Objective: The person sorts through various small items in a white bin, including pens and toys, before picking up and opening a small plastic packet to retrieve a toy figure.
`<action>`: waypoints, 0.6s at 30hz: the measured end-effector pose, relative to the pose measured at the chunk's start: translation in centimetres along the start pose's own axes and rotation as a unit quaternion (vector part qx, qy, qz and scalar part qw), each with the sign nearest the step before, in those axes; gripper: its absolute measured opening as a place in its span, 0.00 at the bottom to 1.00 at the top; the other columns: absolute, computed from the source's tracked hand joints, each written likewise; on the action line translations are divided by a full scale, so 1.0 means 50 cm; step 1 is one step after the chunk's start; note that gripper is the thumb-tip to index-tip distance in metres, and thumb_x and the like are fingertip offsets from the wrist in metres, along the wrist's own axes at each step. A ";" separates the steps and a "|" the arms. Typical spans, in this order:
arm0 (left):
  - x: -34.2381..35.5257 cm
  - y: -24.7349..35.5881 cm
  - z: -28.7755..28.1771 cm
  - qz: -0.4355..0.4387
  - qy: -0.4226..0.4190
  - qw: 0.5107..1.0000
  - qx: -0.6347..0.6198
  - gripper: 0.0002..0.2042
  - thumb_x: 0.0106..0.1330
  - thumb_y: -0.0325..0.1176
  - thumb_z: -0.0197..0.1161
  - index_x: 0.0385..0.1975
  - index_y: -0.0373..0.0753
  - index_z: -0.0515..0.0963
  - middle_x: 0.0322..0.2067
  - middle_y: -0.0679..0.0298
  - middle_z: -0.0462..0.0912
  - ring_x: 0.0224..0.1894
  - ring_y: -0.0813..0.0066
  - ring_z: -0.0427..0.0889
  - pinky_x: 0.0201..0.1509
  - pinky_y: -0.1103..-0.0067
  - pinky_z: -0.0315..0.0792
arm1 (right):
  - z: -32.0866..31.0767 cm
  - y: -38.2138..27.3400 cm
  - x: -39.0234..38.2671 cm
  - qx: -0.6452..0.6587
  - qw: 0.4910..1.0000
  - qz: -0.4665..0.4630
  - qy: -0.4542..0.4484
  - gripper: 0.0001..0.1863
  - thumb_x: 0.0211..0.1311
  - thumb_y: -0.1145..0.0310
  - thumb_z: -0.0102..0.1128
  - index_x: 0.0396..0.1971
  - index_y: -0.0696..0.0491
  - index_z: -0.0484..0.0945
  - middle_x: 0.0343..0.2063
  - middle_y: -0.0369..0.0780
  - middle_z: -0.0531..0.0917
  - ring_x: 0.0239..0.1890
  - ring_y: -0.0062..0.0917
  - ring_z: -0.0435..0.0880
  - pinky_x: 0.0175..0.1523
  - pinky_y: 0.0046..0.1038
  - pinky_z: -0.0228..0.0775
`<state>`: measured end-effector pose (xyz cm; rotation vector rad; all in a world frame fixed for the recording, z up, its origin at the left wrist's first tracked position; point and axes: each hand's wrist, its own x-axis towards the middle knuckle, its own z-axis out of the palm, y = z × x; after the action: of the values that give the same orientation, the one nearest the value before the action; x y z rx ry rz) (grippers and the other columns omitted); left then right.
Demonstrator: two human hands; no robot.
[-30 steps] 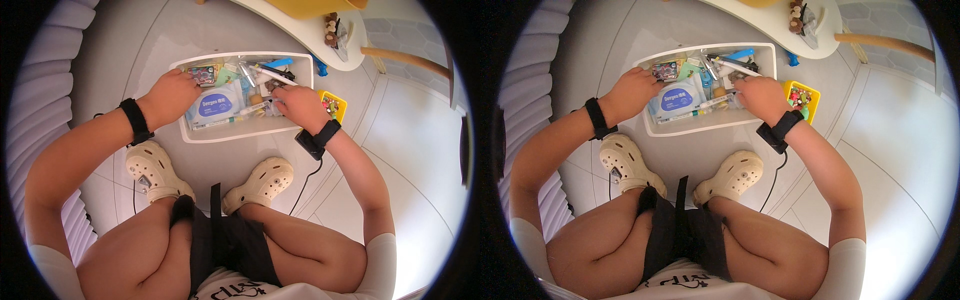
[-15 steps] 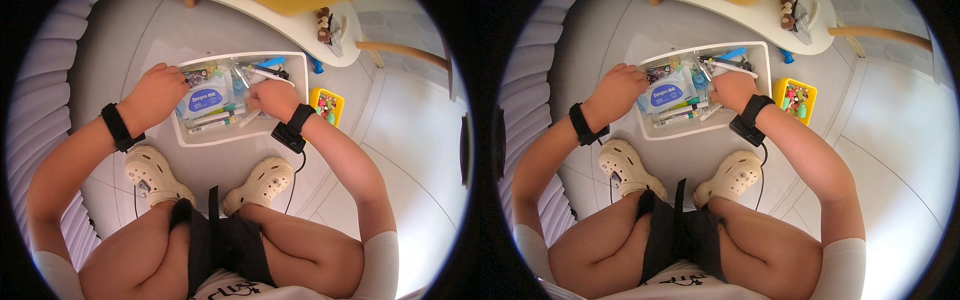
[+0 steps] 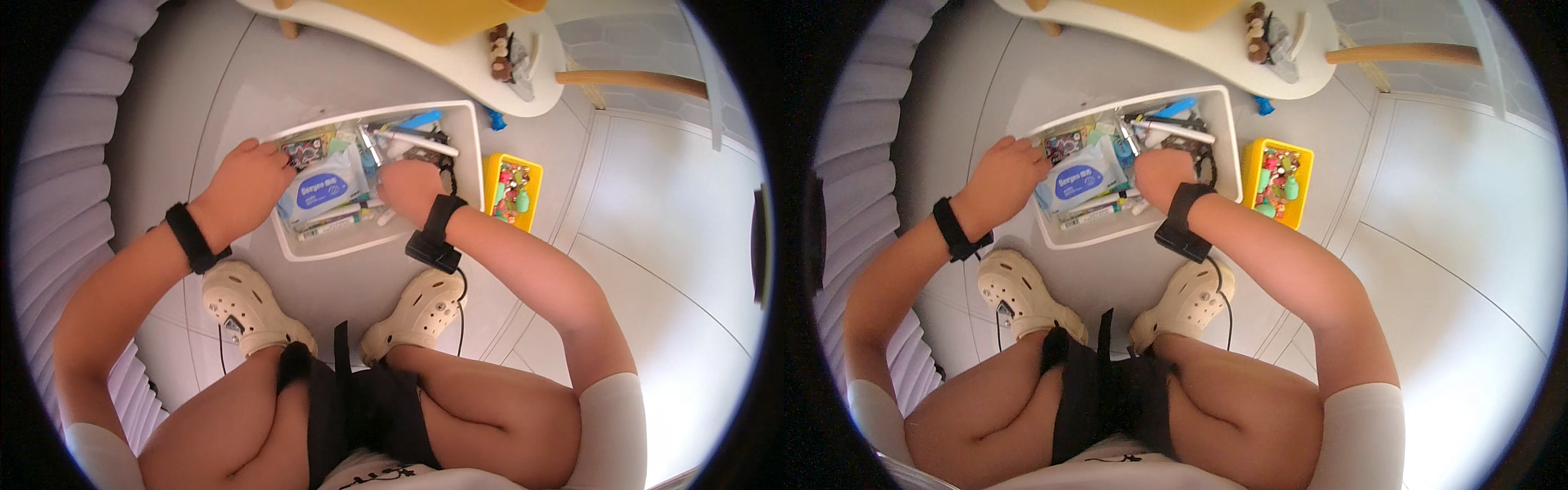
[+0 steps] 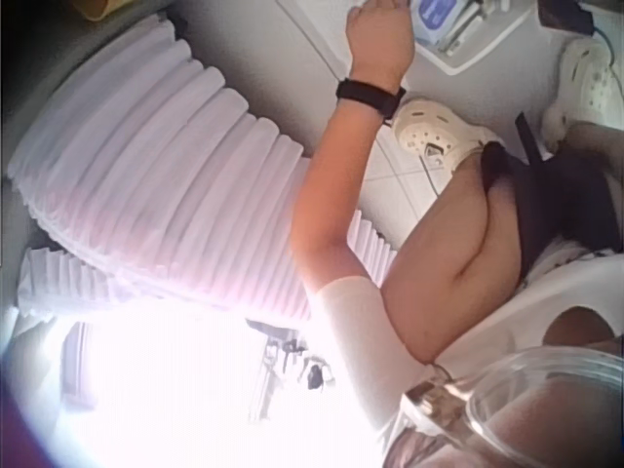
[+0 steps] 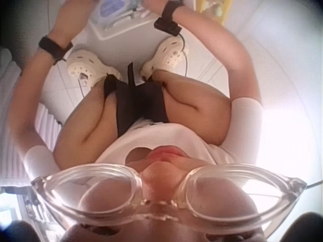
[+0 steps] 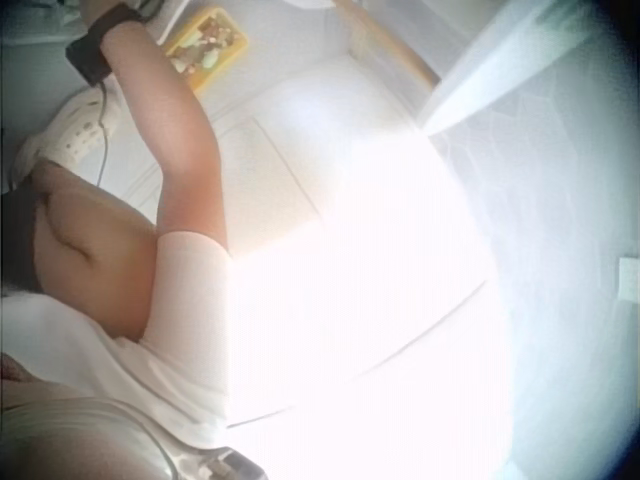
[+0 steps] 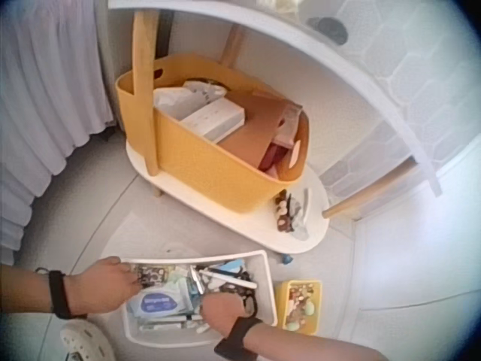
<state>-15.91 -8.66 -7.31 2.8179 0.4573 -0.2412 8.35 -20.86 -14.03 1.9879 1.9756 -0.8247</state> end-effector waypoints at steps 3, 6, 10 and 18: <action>0.001 0.001 0.002 0.006 -0.013 1.000 0.011 0.05 0.53 0.25 0.57 0.27 0.41 0.78 0.30 0.63 0.79 0.40 0.65 0.77 0.47 0.72 0.69 | -0.019 0.008 -0.007 0.051 0.999 0.001 0.008 0.10 0.52 0.64 0.57 0.25 0.53 0.83 0.26 0.46 0.83 0.33 0.42 0.84 0.39 0.43 0.75; 0.005 0.006 -0.001 0.011 -0.007 1.000 0.009 0.05 0.52 0.25 0.57 0.28 0.41 0.79 0.30 0.63 0.79 0.39 0.65 0.77 0.47 0.72 0.69 | -0.027 0.021 -0.016 0.084 0.996 0.006 0.019 0.11 0.52 0.62 0.56 0.24 0.53 0.82 0.25 0.45 0.83 0.32 0.43 0.83 0.38 0.44 0.74; 0.005 0.010 0.001 0.018 -0.009 1.000 0.008 0.06 0.51 0.25 0.57 0.29 0.40 0.79 0.30 0.63 0.79 0.39 0.65 0.77 0.47 0.71 0.69 | -0.039 0.026 -0.034 0.097 0.995 -0.007 0.040 0.11 0.55 0.60 0.56 0.24 0.51 0.81 0.24 0.44 0.83 0.31 0.42 0.83 0.36 0.44 0.73; -0.004 0.015 0.017 0.024 -0.013 0.999 0.022 0.05 0.54 0.28 0.57 0.29 0.42 0.79 0.31 0.65 0.79 0.43 0.69 0.77 0.50 0.73 0.68 | -0.142 0.090 -0.111 0.206 0.971 -0.079 0.093 0.16 0.64 0.56 0.53 0.26 0.53 0.77 0.22 0.46 0.80 0.27 0.44 0.79 0.32 0.42 0.69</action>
<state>-15.96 -9.63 -7.88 2.8600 0.3829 -0.2810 14.70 -22.17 -6.32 2.2166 2.2398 -1.2129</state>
